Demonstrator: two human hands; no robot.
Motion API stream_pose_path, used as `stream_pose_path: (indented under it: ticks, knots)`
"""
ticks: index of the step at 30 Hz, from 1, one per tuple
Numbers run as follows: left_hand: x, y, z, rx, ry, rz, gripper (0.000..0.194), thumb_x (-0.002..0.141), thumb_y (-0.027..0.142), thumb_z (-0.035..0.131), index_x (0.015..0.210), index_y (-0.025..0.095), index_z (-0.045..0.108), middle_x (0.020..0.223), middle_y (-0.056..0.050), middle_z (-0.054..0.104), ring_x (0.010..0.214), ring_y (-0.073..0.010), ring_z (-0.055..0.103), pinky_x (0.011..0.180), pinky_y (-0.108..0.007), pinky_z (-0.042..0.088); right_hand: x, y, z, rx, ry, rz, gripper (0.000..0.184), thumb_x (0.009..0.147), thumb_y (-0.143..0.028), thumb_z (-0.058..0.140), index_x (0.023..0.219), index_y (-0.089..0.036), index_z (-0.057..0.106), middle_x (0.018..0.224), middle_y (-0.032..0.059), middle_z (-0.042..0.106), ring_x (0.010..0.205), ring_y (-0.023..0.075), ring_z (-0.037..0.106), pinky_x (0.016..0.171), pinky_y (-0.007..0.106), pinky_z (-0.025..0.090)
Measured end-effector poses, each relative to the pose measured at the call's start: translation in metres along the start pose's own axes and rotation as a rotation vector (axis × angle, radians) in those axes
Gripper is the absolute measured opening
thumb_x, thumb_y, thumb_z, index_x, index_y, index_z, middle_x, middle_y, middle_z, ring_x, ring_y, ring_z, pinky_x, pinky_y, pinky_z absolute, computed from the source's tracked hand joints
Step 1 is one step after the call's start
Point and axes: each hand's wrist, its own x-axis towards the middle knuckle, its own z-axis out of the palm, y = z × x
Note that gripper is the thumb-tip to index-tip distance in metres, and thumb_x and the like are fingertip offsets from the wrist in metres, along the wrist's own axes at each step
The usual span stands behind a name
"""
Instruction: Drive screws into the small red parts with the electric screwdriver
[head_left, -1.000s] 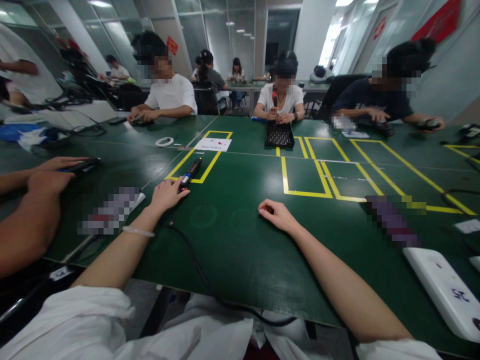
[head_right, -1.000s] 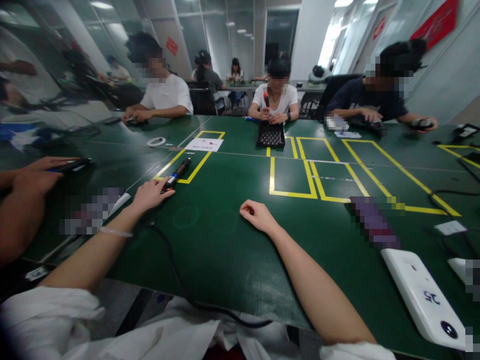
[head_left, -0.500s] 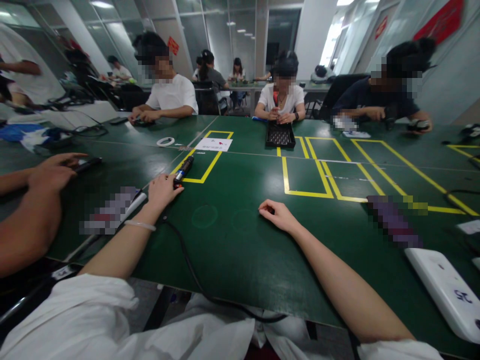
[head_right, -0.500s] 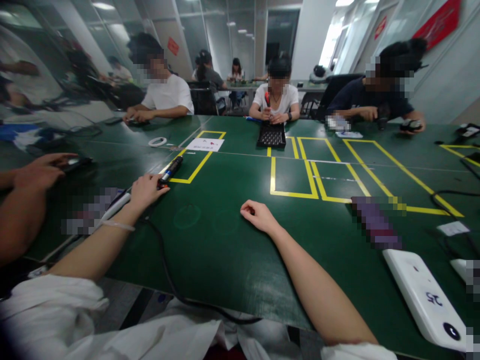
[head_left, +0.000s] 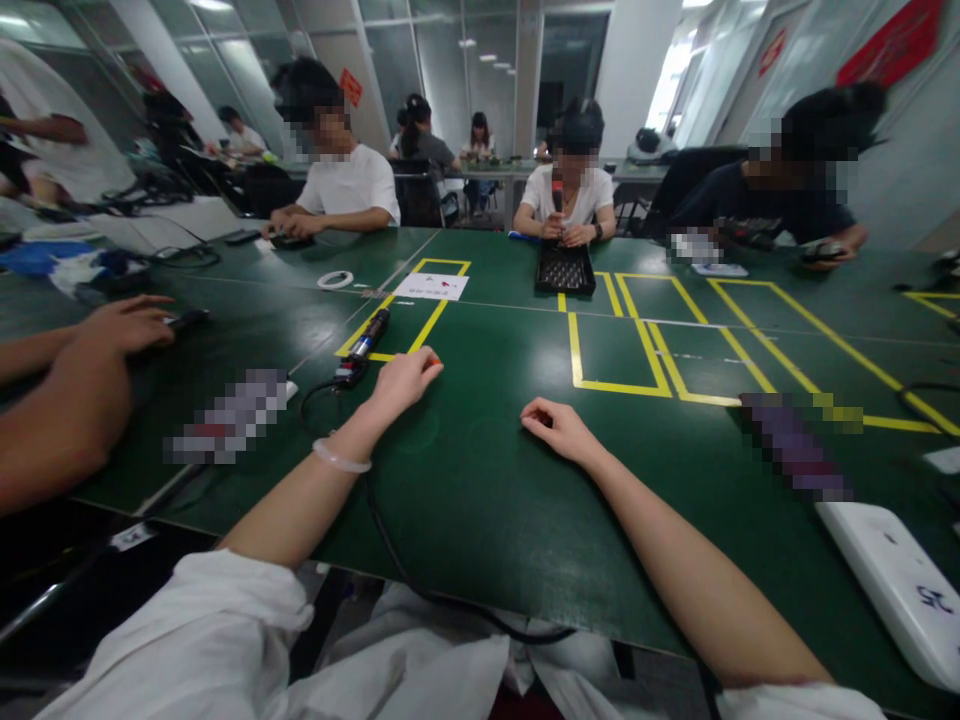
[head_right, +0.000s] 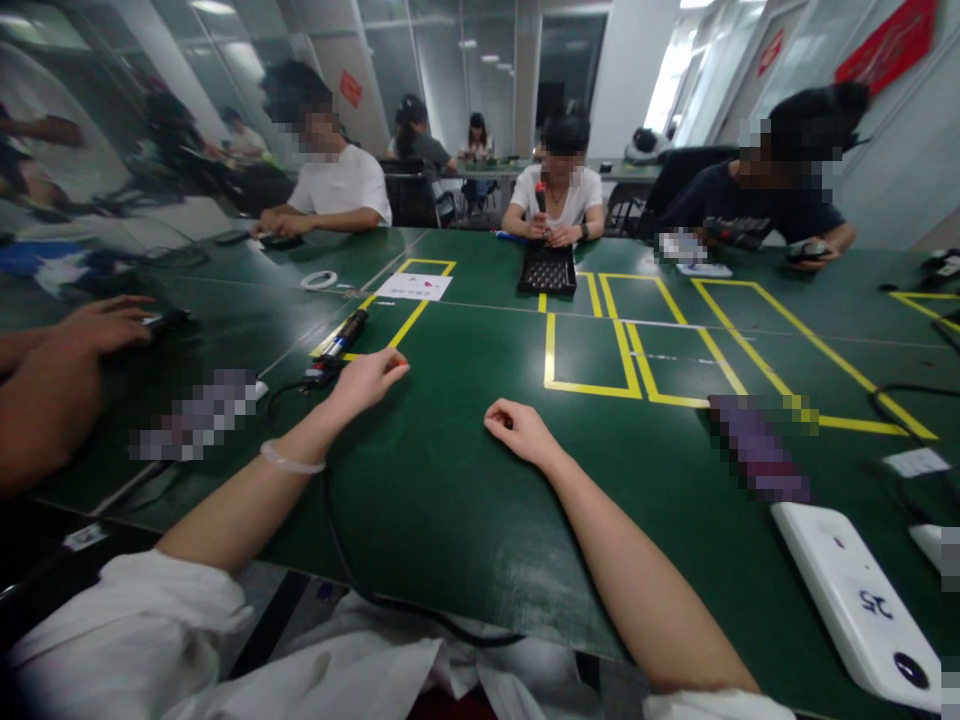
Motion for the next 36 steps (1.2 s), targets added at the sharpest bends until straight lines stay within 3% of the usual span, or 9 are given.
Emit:
stream_pose_path:
  ticks: [4, 8, 12, 18, 24, 27, 32, 36]
  knots:
    - [-0.005, 0.070, 0.013, -0.337, -0.119, 0.301, 0.031, 0.092, 0.038, 0.046, 0.106, 0.020, 0.066, 0.100, -0.006, 0.069, 0.090, -0.0196, 0.062, 0.078, -0.029, 0.045, 0.000, 0.004, 0.001, 0.013, -0.006, -0.001, 0.015, 0.086, -0.030, 0.055, 0.090, -0.017, 0.062, 0.076, 0.0007, 0.062, 0.067, 0.0131, 0.054, 0.065, 0.025, 0.042]
    - [-0.011, 0.104, 0.034, -0.589, -0.233, 0.413, 0.040, 0.093, 0.036, 0.044, 0.126, 0.017, 0.059, 0.093, -0.006, 0.067, 0.083, -0.0167, 0.060, 0.076, -0.028, 0.044, 0.000, 0.006, 0.001, 0.082, 0.012, -0.012, 0.028, 0.084, -0.030, 0.058, 0.109, -0.018, 0.055, 0.078, -0.0006, 0.062, 0.066, 0.0128, 0.055, 0.065, 0.025, 0.044]
    - [-0.016, 0.104, 0.057, -0.815, -0.360, 0.393, 0.054, 0.093, 0.035, 0.046, 0.143, 0.016, 0.040, 0.081, -0.001, 0.061, 0.073, -0.0134, 0.055, 0.070, -0.026, 0.042, 0.000, 0.003, 0.001, 0.094, -0.006, -0.047, 0.030, 0.086, -0.030, 0.056, 0.113, -0.019, 0.051, 0.079, -0.0003, 0.063, 0.066, 0.0128, 0.055, 0.065, 0.025, 0.044]
    - [-0.016, 0.096, 0.072, -1.006, -0.457, 0.367, 0.063, 0.089, 0.035, 0.054, 0.144, 0.013, 0.033, 0.075, 0.002, 0.057, 0.071, -0.0117, 0.055, 0.072, -0.026, 0.042, 0.000, 0.002, 0.001, 0.103, -0.014, -0.050, 0.018, 0.088, -0.030, 0.053, 0.102, -0.019, 0.054, 0.084, 0.0012, 0.067, 0.067, 0.0132, 0.057, 0.066, 0.025, 0.044]
    - [-0.017, 0.095, 0.076, -1.132, -0.401, 0.301, 0.041, 0.081, 0.032, 0.066, 0.114, 0.014, 0.051, 0.093, -0.006, 0.065, 0.082, -0.0134, 0.062, 0.077, -0.028, 0.046, 0.000, 0.009, 0.001, 0.082, 0.072, 0.011, 0.020, 0.086, -0.035, 0.057, 0.098, -0.020, 0.055, 0.077, -0.0003, 0.063, 0.064, 0.0130, 0.055, 0.062, 0.025, 0.042]
    - [-0.018, 0.094, 0.077, -1.127, -0.368, 0.297, 0.030, 0.079, 0.031, 0.067, 0.101, 0.015, 0.055, 0.093, -0.006, 0.065, 0.084, -0.0137, 0.062, 0.078, -0.029, 0.047, 0.000, 0.011, 0.001, 0.103, 0.074, 0.021, 0.022, 0.086, -0.036, 0.057, 0.099, -0.019, 0.054, 0.078, 0.0002, 0.063, 0.065, 0.0133, 0.056, 0.062, 0.025, 0.042]
    - [-0.016, 0.090, 0.080, -1.109, -0.356, 0.303, 0.025, 0.084, 0.033, 0.061, 0.100, 0.014, 0.056, 0.087, -0.005, 0.065, 0.079, -0.0135, 0.063, 0.076, -0.028, 0.047, 0.000, 0.012, 0.002, 0.142, 0.071, 0.014, 0.026, 0.085, -0.035, 0.059, 0.104, -0.020, 0.052, 0.080, 0.0002, 0.064, 0.064, 0.0125, 0.056, 0.062, 0.025, 0.043]
    - [-0.015, 0.089, 0.082, -1.147, -0.387, 0.319, 0.028, 0.087, 0.036, 0.058, 0.102, 0.013, 0.053, 0.087, -0.006, 0.067, 0.078, -0.0134, 0.064, 0.077, -0.029, 0.048, 0.001, 0.010, 0.001, 0.141, 0.080, 0.003, 0.019, 0.087, -0.035, 0.056, 0.096, -0.019, 0.055, 0.082, 0.0018, 0.065, 0.070, 0.0135, 0.058, 0.065, 0.025, 0.044]
